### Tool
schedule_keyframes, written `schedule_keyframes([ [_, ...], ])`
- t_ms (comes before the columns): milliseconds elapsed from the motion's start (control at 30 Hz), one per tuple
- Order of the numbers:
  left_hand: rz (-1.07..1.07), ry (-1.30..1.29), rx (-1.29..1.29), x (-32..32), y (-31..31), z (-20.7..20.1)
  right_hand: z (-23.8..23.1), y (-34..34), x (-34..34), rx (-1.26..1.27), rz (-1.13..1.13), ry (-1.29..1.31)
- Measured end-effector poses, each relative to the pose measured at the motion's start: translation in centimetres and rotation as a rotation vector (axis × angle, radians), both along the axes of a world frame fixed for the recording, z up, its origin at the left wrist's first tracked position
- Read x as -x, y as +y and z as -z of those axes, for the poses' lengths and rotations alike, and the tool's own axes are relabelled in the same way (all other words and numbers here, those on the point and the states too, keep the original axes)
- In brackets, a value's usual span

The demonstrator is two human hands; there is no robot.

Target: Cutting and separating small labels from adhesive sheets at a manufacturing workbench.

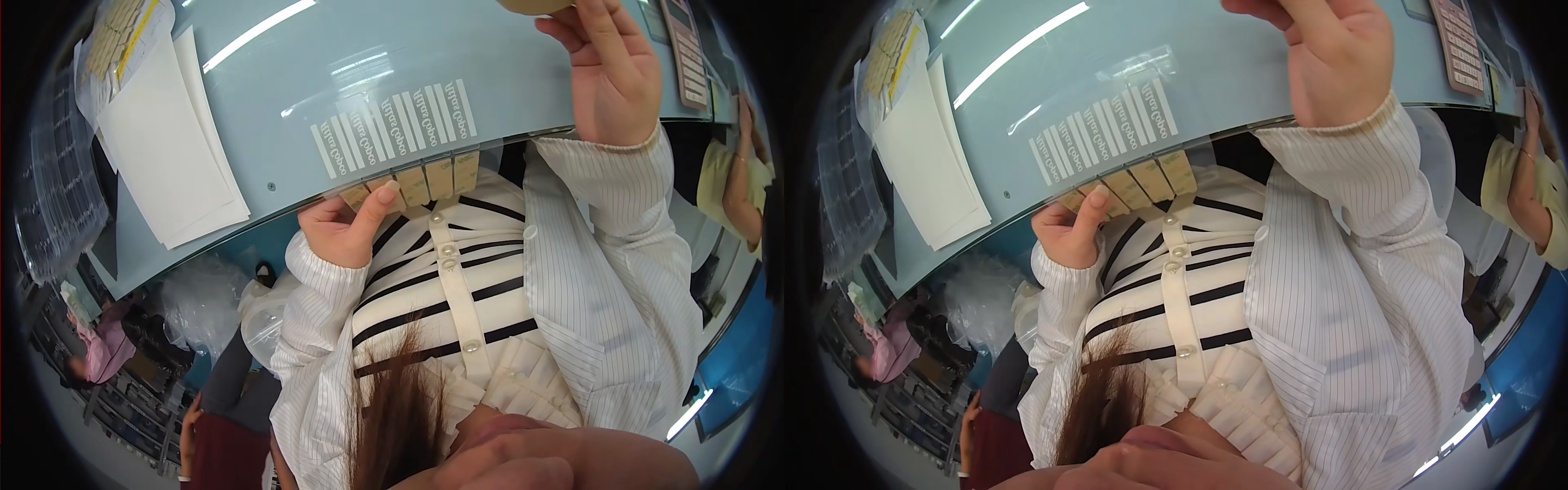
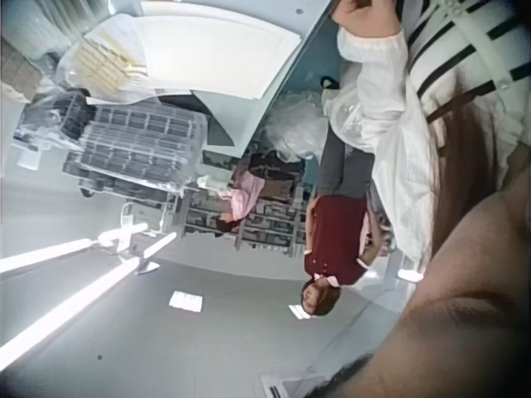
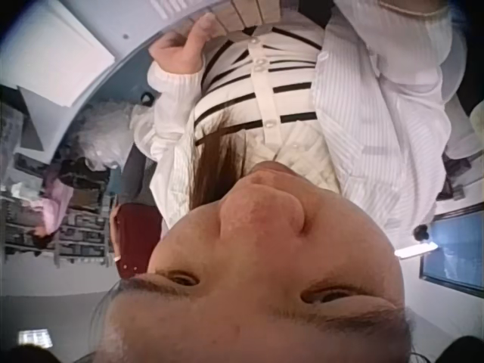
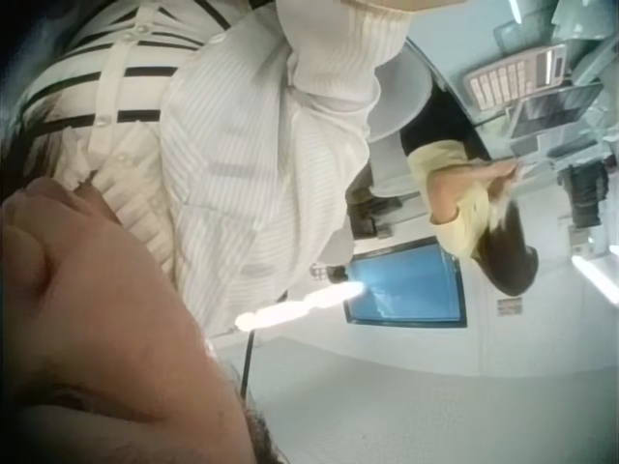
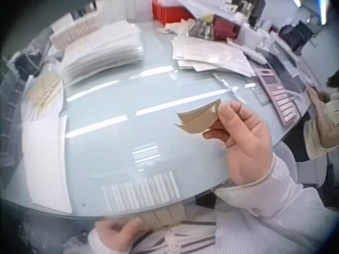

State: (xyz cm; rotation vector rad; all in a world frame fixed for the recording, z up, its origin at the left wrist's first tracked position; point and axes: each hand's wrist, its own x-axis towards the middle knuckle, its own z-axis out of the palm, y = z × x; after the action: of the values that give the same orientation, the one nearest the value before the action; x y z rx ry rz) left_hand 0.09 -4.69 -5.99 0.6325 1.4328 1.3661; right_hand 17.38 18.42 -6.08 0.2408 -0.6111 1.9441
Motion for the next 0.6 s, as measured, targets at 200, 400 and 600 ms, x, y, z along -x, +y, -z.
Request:
schedule_keyframes([
  [200, -0.006, -0.18, 0.128, 0.6, -1.1, 0.8, -0.3, -0.9, -0.8, -0.056, -0.014, 0.129],
  [400, 0.13, -0.629, 0.1, 1.4, -1.4, -1.2, -2.6, -3.1, -5.1, -0.047, 0.422, -0.978],
  [600, 0.33, -0.924, -0.121, 1.2, -1.3, -1.7, -3.6, -4.9, -4.8, -0.081, 0.462, -1.017],
])
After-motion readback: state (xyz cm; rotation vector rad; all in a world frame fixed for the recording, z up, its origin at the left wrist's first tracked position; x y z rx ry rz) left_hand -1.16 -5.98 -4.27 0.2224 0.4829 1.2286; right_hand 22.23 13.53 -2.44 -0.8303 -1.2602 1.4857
